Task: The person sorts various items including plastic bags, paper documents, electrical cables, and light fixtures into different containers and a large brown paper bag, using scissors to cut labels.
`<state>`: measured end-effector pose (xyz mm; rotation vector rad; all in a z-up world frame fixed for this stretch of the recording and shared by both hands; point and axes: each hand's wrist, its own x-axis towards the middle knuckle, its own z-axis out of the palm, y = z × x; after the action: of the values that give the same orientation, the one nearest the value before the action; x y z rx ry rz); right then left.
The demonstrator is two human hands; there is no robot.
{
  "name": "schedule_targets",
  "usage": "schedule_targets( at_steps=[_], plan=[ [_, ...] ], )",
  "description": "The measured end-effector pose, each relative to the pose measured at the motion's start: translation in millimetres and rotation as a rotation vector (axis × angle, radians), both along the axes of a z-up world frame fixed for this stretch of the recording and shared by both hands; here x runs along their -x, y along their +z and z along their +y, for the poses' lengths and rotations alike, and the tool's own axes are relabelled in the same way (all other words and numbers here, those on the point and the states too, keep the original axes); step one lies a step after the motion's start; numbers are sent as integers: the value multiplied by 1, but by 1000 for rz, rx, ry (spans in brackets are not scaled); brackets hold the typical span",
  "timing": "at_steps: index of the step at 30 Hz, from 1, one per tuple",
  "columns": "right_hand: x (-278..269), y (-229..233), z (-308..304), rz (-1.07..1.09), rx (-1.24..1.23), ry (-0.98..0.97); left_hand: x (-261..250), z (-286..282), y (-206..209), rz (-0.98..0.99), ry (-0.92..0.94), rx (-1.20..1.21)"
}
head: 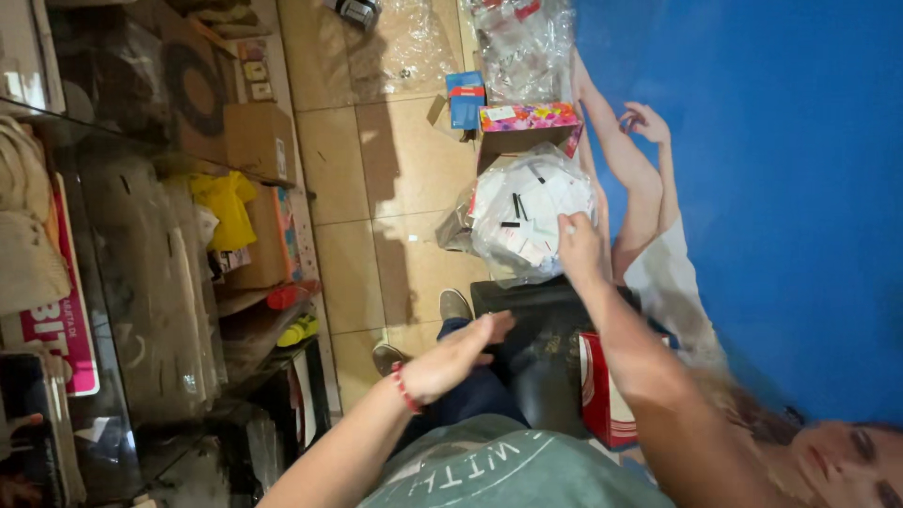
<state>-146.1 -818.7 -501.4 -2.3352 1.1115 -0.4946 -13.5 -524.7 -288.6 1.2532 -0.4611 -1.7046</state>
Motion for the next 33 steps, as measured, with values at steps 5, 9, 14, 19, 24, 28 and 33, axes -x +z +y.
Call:
schedule_targets(
  at_steps=[5,9,14,19,24,28,33],
  plan=[
    [-3,-35,-51,251,-452,-291,-32,54,17,-424,53,-112],
    [-6,-33,-52,247,-571,-291,-42,100,36,-314,211,-180],
    [-1,-84,-59,398,-367,-242,-50,144,80,-603,273,-251],
    [-76,-26,-31,329,-316,20,-53,182,142,-979,280,-61],
    [-200,108,30,-138,-390,391,-54,235,224,-1194,391,17],
    [-263,270,137,-350,-377,780,-47,295,284,-1414,464,65],
    [-280,423,289,-512,-397,1188,-28,385,336,-1638,573,-72]
  ],
)
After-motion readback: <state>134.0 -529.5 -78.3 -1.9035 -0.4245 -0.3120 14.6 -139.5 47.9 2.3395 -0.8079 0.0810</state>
